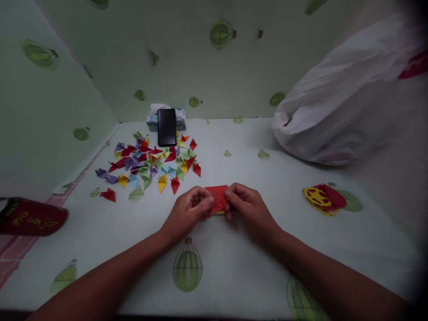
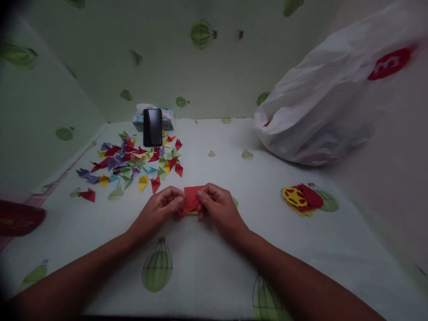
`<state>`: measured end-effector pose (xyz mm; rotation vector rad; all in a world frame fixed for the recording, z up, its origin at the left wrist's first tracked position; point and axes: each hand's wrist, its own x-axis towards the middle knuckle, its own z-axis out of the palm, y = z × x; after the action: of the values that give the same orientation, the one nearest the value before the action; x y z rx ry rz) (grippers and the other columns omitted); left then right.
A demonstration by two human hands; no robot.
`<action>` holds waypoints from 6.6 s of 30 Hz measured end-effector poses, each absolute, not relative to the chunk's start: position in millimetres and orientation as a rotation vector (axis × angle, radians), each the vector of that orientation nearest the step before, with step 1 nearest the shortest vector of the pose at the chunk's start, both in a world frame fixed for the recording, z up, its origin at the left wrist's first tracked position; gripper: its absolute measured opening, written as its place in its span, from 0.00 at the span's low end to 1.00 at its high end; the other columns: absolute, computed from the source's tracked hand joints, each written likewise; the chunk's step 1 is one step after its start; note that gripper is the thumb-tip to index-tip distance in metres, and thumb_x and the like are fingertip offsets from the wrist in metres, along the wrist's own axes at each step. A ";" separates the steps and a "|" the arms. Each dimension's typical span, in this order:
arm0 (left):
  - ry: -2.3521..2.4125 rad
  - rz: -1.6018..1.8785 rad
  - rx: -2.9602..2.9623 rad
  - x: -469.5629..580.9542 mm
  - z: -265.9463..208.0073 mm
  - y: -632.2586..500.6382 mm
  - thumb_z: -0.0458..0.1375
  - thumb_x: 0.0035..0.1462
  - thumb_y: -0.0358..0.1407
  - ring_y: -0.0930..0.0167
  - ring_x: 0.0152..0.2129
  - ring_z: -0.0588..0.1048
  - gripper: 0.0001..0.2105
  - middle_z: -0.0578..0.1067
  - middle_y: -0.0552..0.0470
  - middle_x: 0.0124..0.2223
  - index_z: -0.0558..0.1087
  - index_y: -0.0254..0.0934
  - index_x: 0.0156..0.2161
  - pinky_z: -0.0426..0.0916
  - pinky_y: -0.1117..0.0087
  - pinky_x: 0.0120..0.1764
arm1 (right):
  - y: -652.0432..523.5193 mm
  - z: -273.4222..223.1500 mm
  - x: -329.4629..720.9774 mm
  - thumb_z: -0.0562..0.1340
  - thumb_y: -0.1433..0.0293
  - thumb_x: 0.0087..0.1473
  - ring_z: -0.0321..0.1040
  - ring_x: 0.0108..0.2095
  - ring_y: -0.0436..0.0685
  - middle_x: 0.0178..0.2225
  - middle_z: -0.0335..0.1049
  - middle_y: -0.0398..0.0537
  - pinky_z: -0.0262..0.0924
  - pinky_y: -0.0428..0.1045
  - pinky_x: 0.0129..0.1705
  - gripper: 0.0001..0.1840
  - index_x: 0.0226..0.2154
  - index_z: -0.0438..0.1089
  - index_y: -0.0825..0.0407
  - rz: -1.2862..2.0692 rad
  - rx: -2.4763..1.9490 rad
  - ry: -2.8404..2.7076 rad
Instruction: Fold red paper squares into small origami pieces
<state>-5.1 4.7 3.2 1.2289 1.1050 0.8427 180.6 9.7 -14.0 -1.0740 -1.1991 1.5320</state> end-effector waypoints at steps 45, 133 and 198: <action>1.094 1.003 0.940 6.2 -5.6 -10.9 0.65 0.54 0.38 0.73 0.27 0.71 0.09 0.75 0.54 0.28 0.71 0.35 0.31 0.65 0.72 0.34 | 2.6 -13.8 169.2 0.66 0.67 0.53 0.61 0.27 0.49 0.28 0.65 0.40 0.58 0.47 0.29 0.08 0.31 0.66 0.51 1.577 -0.925 -1.342; 1.005 0.990 1.009 4.8 -7.8 -15.3 0.64 0.55 0.38 0.74 0.31 0.73 0.09 0.73 0.55 0.35 0.70 0.37 0.37 0.75 0.72 0.34 | 2.1 -16.2 174.0 0.56 0.79 0.58 0.60 0.25 0.51 0.24 0.66 0.45 0.55 0.48 0.28 0.11 0.26 0.66 0.53 0.019 -0.915 -2.058; 1.019 0.911 0.938 -0.3 -3.8 -5.0 0.66 0.53 0.39 0.71 0.27 0.78 0.10 0.80 0.51 0.32 0.78 0.34 0.38 0.77 0.70 0.32 | 11.5 -14.4 177.1 0.55 0.80 0.59 0.59 0.25 0.51 0.24 0.63 0.44 0.56 0.46 0.26 0.10 0.29 0.64 0.52 0.077 -0.757 -2.094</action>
<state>-0.3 -5.0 -3.8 0.9382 1.0186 0.9110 177.1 11.5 -14.4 -0.7572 -2.0940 0.0771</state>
